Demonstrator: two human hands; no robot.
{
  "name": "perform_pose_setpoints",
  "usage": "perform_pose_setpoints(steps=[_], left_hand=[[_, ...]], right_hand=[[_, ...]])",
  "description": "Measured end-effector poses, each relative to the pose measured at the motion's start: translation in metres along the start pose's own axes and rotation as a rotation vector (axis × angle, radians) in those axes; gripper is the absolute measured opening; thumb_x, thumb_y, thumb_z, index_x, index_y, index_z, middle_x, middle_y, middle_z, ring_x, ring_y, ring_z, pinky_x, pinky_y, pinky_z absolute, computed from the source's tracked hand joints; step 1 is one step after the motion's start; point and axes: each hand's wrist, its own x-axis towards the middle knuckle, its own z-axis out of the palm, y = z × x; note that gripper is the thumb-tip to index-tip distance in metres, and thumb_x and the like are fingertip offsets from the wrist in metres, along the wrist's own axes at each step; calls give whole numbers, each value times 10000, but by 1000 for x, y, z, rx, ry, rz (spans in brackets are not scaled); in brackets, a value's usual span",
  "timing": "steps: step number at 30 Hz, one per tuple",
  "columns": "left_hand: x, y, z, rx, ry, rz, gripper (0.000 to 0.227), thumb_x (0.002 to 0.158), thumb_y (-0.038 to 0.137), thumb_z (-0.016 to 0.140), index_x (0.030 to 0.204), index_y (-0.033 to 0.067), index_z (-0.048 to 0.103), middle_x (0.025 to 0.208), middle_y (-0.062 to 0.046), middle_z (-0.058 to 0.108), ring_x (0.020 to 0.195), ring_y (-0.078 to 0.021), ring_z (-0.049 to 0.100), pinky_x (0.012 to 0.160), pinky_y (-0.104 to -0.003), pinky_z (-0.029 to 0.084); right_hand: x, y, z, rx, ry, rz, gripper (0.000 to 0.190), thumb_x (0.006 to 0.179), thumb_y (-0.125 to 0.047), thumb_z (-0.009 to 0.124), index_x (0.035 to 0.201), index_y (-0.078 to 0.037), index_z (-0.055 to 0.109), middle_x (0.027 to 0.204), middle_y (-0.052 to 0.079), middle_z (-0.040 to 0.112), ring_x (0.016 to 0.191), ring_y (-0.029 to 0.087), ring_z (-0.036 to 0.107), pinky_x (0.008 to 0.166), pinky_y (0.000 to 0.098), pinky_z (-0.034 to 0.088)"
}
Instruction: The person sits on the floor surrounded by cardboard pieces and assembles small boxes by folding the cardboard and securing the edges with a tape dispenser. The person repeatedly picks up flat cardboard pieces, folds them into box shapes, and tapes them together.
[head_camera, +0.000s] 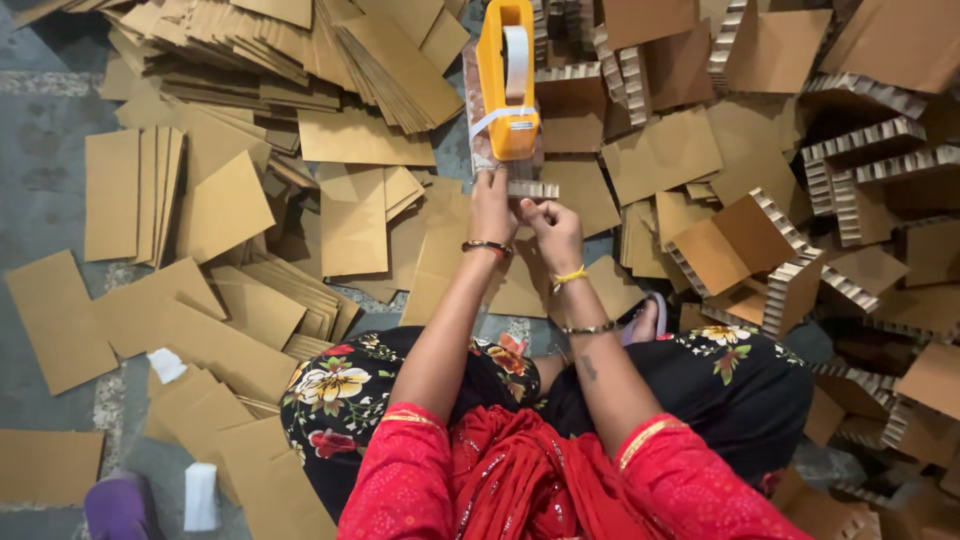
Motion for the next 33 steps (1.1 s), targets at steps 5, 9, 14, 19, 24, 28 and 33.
perform_pose_setpoints(steps=[5, 9, 14, 19, 24, 28, 33], left_hand=[[18, -5, -4, -5, 15, 2, 521, 709, -119, 597, 1206, 35, 603, 1232, -224, 582, 1100, -474, 567, 932, -519, 496], [14, -8, -9, 29, -13, -63, 492, 722, -129, 586, 1171, 71, 611, 1230, -194, 584, 1126, -443, 575, 965, -498, 507], [11, 11, -19, 66, -45, -84, 478, 709, -108, 622, 1147, 81, 597, 1231, -169, 581, 1135, -422, 571, 945, -499, 507], [10, 17, -24, 118, 6, -32, 538, 704, -132, 608, 1208, 51, 574, 1272, -192, 558, 1127, -441, 557, 919, -507, 503], [9, 30, -33, 71, 27, 81, 474, 734, -139, 583, 1155, 77, 591, 1324, -211, 548, 1136, -427, 558, 950, -488, 508], [3, 57, -53, -16, 5, 261, 391, 868, -99, 562, 1211, 86, 588, 1225, -149, 574, 1196, -387, 570, 995, -451, 510], [-11, 92, -85, -162, -86, 558, 391, 863, -61, 561, 1229, 78, 575, 1250, -139, 566, 1227, -369, 574, 1054, -420, 498]], right_hand=[[20, -2, -1, -65, 37, 53, 354, 853, -351, 815, 766, -16, 742, 656, -16, 702, 578, 70, 645, 539, 279, 550], [13, -36, 3, -605, 123, 48, 323, 836, -359, 858, 854, -44, 785, 743, 49, 697, 644, 173, 672, 583, 350, 519], [21, -51, -6, -885, 192, -437, 452, 772, -238, 865, 1169, -40, 781, 1129, 88, 681, 818, 240, 681, 637, 372, 543], [83, -64, -3, -162, -300, -311, 364, 934, -350, 820, 1053, -10, 770, 937, -9, 729, 842, 86, 657, 718, 256, 526], [121, -64, -8, -200, -349, 12, 279, 887, -245, 828, 979, 17, 807, 812, 4, 729, 692, 62, 604, 603, 233, 473], [112, -65, -45, -93, -521, 289, 251, 935, -204, 743, 1084, -4, 769, 975, 24, 758, 839, 83, 680, 720, 239, 538], [66, -75, -87, 153, -554, 385, 306, 970, -205, 689, 1236, -61, 641, 1111, 23, 714, 988, 114, 689, 845, 288, 586]])
